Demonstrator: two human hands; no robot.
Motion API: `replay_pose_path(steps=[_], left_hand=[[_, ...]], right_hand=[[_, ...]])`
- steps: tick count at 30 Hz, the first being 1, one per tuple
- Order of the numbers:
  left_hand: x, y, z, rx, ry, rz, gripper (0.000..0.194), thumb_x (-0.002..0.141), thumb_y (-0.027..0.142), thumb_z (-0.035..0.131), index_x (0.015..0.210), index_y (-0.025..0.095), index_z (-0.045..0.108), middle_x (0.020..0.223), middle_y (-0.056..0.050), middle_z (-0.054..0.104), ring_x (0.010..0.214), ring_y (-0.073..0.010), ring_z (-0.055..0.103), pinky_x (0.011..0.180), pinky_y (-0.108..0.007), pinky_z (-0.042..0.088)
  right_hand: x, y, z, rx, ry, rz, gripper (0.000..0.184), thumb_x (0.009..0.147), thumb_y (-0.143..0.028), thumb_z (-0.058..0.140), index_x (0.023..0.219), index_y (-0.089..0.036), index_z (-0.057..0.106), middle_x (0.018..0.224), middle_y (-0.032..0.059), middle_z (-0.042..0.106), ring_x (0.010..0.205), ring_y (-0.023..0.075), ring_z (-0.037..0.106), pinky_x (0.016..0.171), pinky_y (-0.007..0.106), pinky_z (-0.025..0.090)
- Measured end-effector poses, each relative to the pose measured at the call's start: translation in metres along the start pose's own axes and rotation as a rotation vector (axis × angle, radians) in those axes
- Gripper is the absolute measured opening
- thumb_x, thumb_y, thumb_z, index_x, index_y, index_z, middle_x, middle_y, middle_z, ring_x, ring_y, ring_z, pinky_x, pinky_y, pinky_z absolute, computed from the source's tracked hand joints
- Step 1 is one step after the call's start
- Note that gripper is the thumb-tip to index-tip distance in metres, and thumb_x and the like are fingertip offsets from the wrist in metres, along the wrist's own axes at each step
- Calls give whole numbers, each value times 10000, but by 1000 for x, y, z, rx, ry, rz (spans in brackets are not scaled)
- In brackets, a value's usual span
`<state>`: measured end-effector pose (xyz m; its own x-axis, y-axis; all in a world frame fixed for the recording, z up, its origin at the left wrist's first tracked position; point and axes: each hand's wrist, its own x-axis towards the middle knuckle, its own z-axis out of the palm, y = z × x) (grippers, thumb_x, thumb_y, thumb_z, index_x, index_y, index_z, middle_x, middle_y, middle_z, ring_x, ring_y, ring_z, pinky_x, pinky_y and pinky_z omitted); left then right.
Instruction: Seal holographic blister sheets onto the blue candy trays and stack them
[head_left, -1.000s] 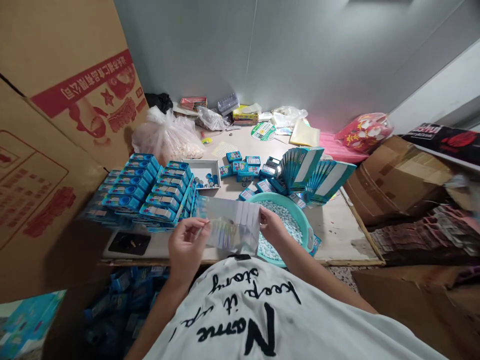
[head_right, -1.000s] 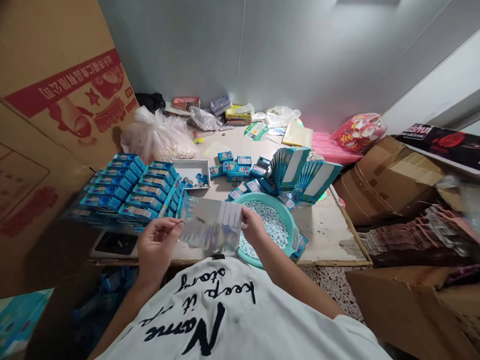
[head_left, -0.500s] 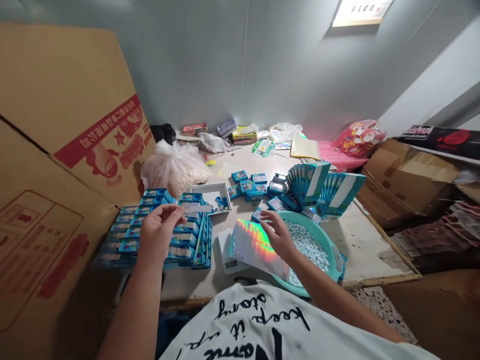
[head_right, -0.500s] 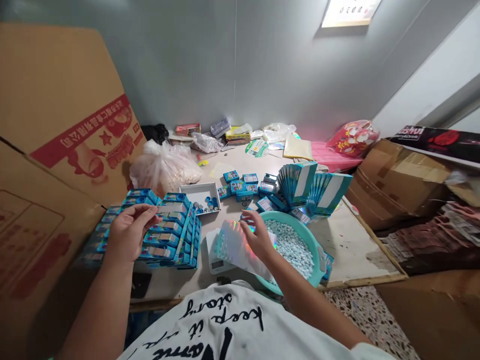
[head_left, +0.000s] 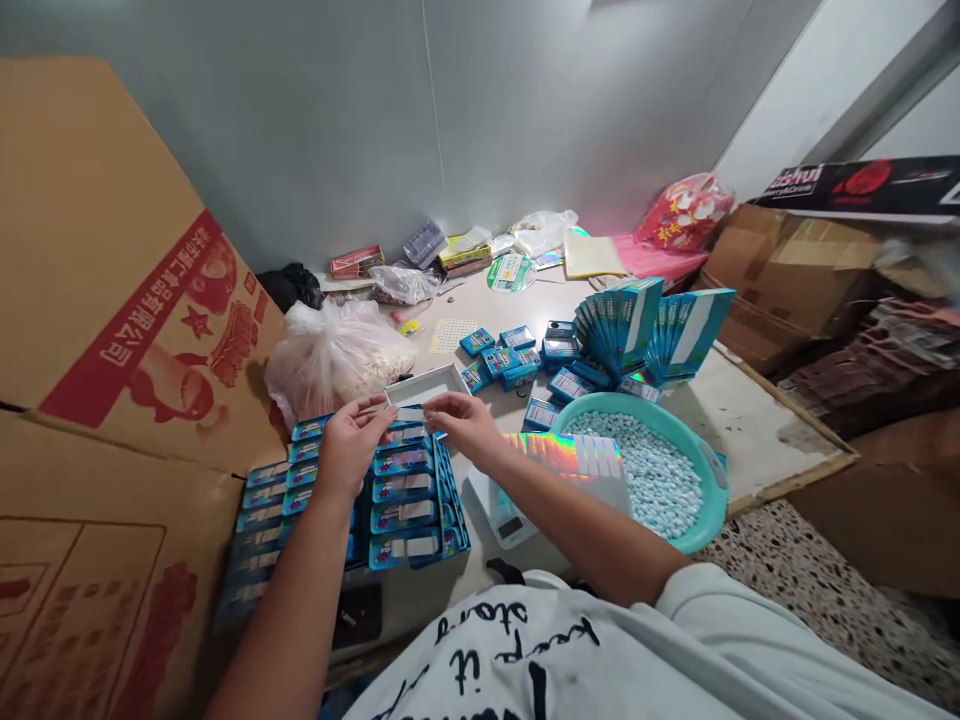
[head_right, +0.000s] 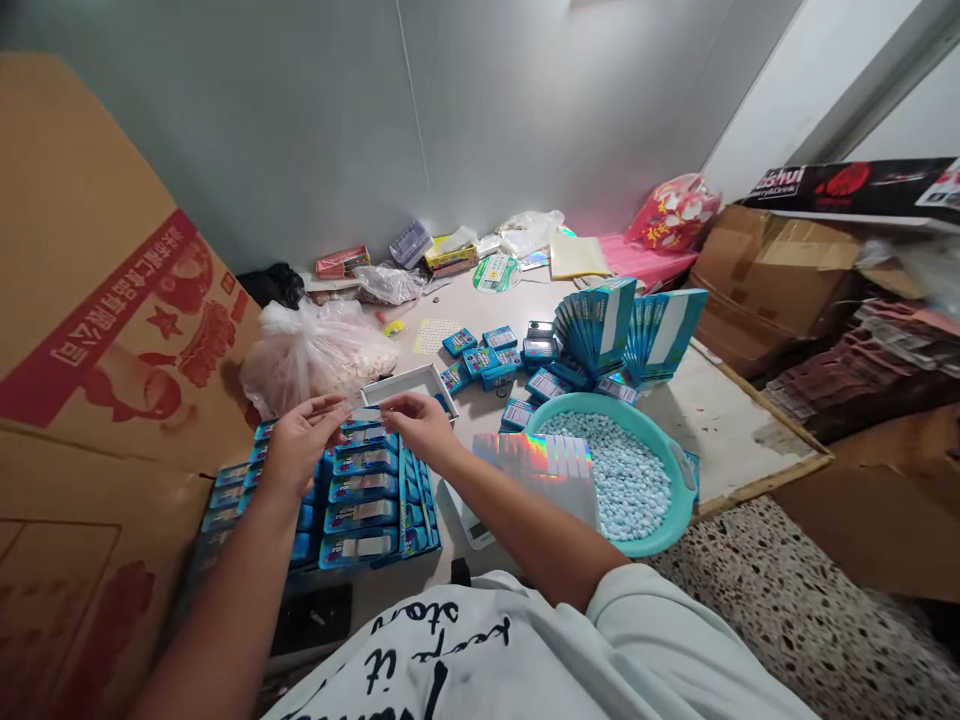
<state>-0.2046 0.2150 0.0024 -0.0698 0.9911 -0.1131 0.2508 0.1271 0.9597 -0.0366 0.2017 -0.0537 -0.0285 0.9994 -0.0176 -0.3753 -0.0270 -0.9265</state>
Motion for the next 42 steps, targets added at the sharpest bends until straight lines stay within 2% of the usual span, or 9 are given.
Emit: replay_pose_path(steps=[5,10,18,21,26,31,35,38,42], left_hand=[[20,-20,7,180,34,85,459,665,420,781,1026,152,688,799,-70,735,685,-184,673,602,-260,513],[24,-29,12,351,104,150,355,725,409,727,997,183,697,889,-79,748,759,-211,696,649,-281,524],[24,-33,15,329,112,88,327,719,394,738,967,183,704,867,-85,747,801,-226,711,651,-277,522],[26,-33,14,351,100,42,339,711,417,739,949,180,698,835,-77,734,743,-214,692,630,-278,508],[31,-34,5,652,185,124,349,652,465,769,823,196,628,798,-30,654,665,-175,601,633,-282,466],[34,-33,3,523,57,41,310,700,449,733,821,195,603,747,-16,636,633,-174,601,604,-285,453],[20,-26,1,395,1,33,270,764,419,675,901,188,644,833,-36,687,704,-178,644,624,-275,491],[-11,-16,-17,309,139,118,287,823,411,632,1019,202,650,952,-52,698,817,-179,665,727,-278,520],[-74,-18,-62,297,556,215,246,872,416,587,996,212,646,962,-51,681,869,-172,660,824,-280,512]], right_hand=[[28,24,-12,-86,5,29,138,652,-243,692,755,-188,618,629,-32,618,593,132,587,588,273,469],[39,30,-19,-86,-11,54,178,634,-209,673,719,-207,517,607,-46,606,588,136,592,568,261,450],[45,36,-26,-86,-104,102,204,657,-245,707,705,-205,513,650,-35,629,622,130,597,605,266,452],[45,41,-27,7,-139,166,292,652,-310,770,710,-205,504,634,-48,612,618,121,594,615,259,448],[48,46,-30,97,-209,276,493,545,-485,866,743,-204,512,638,-70,578,611,109,587,640,259,463],[46,70,-34,-132,-77,377,570,525,-641,818,659,-204,477,534,-64,525,505,109,522,514,240,385],[26,97,-41,-213,-15,376,564,554,-676,781,627,-207,476,520,-60,489,497,108,472,525,257,373],[-2,108,-53,-284,28,370,530,598,-664,763,646,-206,502,545,-42,505,534,123,473,554,266,373],[-54,116,-80,-366,76,415,518,643,-671,719,651,-223,460,538,-40,482,530,137,460,539,271,350]])
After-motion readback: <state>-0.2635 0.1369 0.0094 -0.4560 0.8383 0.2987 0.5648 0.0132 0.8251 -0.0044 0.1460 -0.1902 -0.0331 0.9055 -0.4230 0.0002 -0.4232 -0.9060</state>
